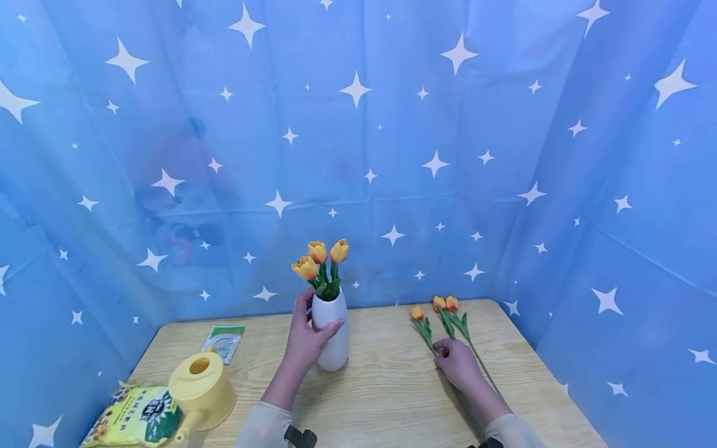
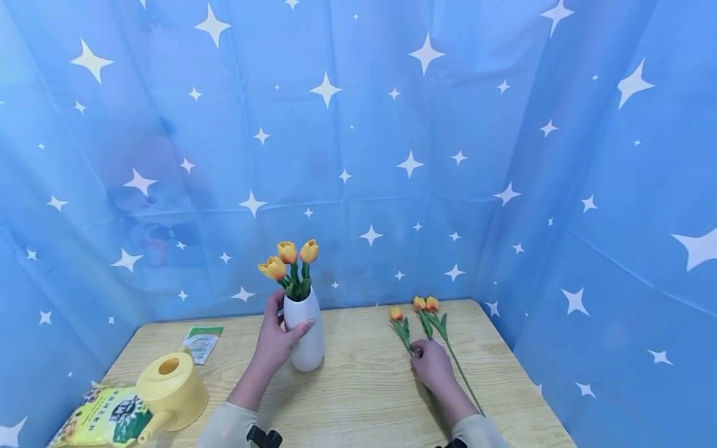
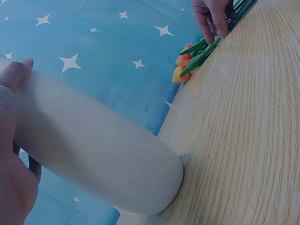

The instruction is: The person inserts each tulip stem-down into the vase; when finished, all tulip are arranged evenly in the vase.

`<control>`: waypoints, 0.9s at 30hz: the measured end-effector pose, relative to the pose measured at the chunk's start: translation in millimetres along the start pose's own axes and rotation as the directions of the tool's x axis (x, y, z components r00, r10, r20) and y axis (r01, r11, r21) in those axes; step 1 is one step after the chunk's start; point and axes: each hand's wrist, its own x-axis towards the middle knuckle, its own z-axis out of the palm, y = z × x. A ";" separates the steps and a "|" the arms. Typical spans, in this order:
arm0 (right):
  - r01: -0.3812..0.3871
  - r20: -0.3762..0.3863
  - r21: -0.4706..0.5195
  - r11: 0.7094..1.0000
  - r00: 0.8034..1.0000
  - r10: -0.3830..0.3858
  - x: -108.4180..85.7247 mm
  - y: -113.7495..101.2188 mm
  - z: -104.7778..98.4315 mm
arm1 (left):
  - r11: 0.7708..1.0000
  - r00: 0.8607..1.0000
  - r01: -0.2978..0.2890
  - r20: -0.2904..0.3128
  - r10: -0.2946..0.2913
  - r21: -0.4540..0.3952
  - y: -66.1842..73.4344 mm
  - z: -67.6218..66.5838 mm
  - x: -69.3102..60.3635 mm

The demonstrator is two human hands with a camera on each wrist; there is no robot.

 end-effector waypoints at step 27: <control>0.064 -0.007 0.136 0.989 0.998 -0.064 -1.1 -20.3 -0.1 | 1.000 1.000 0.004 0.005 -0.004 -0.015 -0.2 0.7 -0.2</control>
